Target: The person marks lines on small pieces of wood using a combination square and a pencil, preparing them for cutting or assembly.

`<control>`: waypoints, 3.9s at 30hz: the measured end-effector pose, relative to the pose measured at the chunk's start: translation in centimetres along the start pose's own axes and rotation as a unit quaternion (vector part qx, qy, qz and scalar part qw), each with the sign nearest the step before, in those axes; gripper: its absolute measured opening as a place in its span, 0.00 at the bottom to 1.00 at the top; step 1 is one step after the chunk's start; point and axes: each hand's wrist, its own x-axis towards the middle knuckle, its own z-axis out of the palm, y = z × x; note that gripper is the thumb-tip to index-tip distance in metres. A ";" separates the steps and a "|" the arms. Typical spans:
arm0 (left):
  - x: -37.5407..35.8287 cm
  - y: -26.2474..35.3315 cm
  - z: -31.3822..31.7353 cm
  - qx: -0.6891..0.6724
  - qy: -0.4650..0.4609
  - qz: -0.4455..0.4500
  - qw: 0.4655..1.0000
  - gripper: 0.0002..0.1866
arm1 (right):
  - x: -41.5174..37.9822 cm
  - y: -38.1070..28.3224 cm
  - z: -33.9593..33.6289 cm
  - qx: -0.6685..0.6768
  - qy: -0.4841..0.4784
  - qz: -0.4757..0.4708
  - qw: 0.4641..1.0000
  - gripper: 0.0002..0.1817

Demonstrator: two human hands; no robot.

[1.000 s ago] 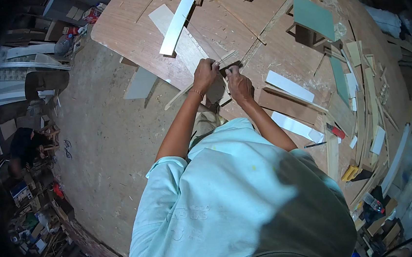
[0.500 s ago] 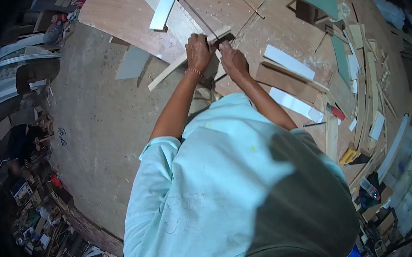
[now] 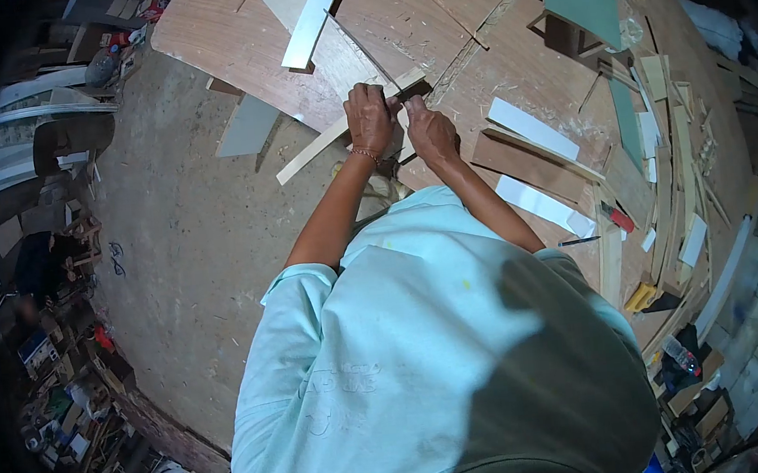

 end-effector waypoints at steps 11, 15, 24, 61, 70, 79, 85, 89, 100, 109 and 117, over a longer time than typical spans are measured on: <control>0.0 -0.1 -0.2 -0.037 -0.015 -0.007 0.999 0.14 | 0.0 -0.2 -0.1 0.014 0.003 0.006 1.000 0.14; 0.4 -0.1 -0.1 -0.056 -0.048 -0.045 0.996 0.14 | 0.0 0.1 -1.1 0.053 0.046 0.002 0.998 0.14; 0.4 -0.7 0.0 -0.063 -0.028 -0.017 0.997 0.12 | 0.5 1.0 -0.4 0.057 0.071 -0.028 0.995 0.15; 3.6 -1.6 1.0 0.164 -0.094 0.052 0.981 0.04 | 4.8 -1.2 1.1 -0.016 0.027 -0.030 0.999 0.13; 3.6 -0.9 1.3 0.162 -0.085 0.009 0.983 0.04 | -1.3 1.5 -1.1 -0.030 -0.026 -0.001 0.999 0.15; 3.6 -1.9 0.9 0.134 -0.093 0.031 0.986 0.06 | -0.9 0.5 -1.2 -0.020 -0.060 0.052 0.997 0.24; 3.6 -1.4 0.5 0.090 -0.106 0.058 0.989 0.08 | 3.8 -2.0 -2.1 -0.005 0.023 -0.017 1.000 0.15; 3.8 -1.7 0.7 0.085 -0.092 0.054 0.991 0.08 | 4.5 -2.1 -1.7 -0.002 0.053 -0.019 0.998 0.13; 3.6 -1.2 0.4 0.122 -0.088 0.055 0.987 0.08 | 3.7 -0.8 0.1 0.000 0.033 -0.026 0.999 0.14; 3.5 -1.3 0.6 0.132 -0.095 0.054 0.985 0.07 | 3.7 -0.4 0.9 0.001 0.030 -0.040 0.999 0.13; 3.7 -0.6 0.5 0.145 -0.079 0.025 0.986 0.08 | 3.4 -0.5 0.2 -0.005 0.027 -0.053 0.998 0.12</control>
